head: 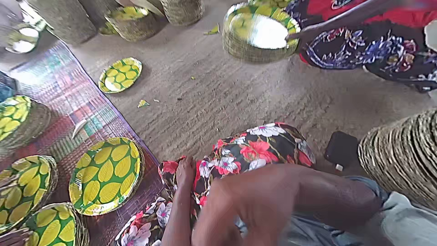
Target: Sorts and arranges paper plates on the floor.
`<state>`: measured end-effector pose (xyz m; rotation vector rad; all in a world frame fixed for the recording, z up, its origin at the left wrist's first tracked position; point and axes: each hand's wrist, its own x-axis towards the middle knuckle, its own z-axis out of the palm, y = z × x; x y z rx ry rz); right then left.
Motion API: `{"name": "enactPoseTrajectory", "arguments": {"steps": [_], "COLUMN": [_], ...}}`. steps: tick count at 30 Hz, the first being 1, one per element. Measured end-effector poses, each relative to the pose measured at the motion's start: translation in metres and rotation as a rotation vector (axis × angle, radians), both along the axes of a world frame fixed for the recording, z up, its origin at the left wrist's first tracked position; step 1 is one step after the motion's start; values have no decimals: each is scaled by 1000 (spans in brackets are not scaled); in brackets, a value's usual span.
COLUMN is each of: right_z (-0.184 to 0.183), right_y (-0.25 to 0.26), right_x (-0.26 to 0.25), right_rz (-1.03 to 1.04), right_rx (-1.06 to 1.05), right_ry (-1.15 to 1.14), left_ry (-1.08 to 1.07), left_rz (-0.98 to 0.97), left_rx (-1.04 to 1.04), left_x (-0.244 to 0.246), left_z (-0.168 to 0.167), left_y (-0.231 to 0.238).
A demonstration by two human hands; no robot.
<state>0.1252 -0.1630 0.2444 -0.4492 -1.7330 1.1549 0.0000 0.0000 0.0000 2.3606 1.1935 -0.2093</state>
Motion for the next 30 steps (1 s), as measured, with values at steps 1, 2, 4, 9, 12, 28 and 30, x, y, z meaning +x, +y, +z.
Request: {"name": "enactPoseTrajectory", "arguments": {"steps": [1,2,4,9,12,28,30], "right_z": [-10,-19,-32,-60,-61,-150,-155], "right_y": [10,18,26,36,57,144,143], "right_x": [21,42,86,162,178,160,163], "right_rz": [-73,-168,-410,-956,-1038,-1014,-1041], "right_rx": [-10,-44,-194,-508,-532,-980,-956], "right_ry": [-129,-278,-607,-1131,-1259,-1438,-1443], "left_ry": [-26,-28,-6,-17,16,14,-39], "left_rz": [7,14,19,47,53,94,79], "left_rx": [47,50,-4,-6,-8,-89,-71], "left_x": [-1,0,4,7,9,9,7], "left_z": [-11,-9,7,8,10,13,10], "left_y": [0,0,-3,-4,-3,0,1]}}
